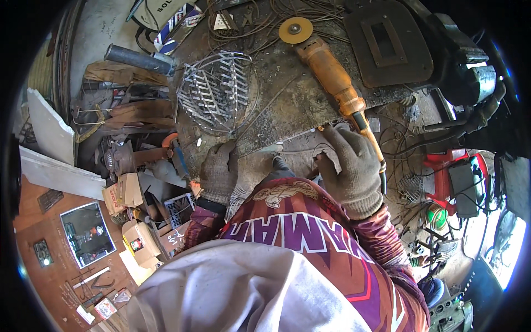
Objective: The person uses an angle grinder to smooth a metal rod and then uses a welding torch to join the rod to a circular metal cage structure on a workbench.
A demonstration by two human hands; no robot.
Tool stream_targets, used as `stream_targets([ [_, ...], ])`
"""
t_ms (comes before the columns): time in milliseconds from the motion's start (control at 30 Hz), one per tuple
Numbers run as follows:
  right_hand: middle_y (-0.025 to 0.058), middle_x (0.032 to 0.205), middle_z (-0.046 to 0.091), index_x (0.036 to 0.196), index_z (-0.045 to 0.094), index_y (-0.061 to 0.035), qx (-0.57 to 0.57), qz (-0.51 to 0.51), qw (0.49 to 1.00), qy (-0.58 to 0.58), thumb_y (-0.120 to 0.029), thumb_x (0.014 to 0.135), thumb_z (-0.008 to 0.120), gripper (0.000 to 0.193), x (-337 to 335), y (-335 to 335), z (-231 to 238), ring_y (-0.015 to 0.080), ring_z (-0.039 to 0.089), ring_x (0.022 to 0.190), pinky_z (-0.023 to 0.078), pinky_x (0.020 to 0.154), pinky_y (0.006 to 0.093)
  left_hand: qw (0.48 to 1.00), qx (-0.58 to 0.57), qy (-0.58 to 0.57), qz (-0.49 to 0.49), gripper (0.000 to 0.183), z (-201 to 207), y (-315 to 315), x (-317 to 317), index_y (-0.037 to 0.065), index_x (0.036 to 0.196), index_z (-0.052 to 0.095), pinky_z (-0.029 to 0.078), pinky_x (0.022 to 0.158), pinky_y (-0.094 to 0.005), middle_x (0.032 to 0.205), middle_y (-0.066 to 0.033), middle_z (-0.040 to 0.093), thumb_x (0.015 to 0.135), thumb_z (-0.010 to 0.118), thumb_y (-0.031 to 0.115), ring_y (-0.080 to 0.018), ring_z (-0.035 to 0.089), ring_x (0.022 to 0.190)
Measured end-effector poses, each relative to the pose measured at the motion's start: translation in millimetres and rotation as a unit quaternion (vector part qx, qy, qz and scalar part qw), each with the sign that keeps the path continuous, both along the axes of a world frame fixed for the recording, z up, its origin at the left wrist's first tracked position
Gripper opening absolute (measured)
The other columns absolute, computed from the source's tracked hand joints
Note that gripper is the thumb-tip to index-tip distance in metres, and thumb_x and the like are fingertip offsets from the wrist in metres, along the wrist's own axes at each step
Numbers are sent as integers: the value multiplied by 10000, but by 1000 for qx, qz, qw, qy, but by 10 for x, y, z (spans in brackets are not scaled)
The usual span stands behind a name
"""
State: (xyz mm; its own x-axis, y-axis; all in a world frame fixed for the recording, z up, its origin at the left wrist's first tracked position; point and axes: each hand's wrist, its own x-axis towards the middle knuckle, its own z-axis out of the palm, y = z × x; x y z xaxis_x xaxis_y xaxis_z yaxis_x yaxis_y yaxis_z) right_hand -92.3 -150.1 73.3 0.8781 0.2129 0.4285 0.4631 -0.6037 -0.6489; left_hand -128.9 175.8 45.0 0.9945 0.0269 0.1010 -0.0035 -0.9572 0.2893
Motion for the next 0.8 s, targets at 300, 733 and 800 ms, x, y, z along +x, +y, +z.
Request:
stream_targets([
  [300,179,1151,685,1297,654,-52,-55,-100,993,8,-141,822,794,503,238,34,36,344,691,1014,557,883,433,998,-25,20,-48,391,25,190,-14,121,1277,648,562,850,-491,1129,-175,686,889,651,80,-403,678,1014],
  [733,193,1220,677,1290,664,-40,-80,-119,990,4,-122,834,785,479,292,558,160,364,688,1102,562,942,421,981,54,187,-9,535,130,314,154,151,1404,542,583,754,-505,1047,-195,686,886,676,167,-402,702,939],
  [800,187,1213,683,1286,669,-35,-64,-100,993,-13,-107,828,787,478,284,658,93,350,690,1099,564,939,408,986,34,165,-11,501,145,374,72,119,1375,556,586,769,-502,1082,-204,677,892,671,184,-403,704,933],
])
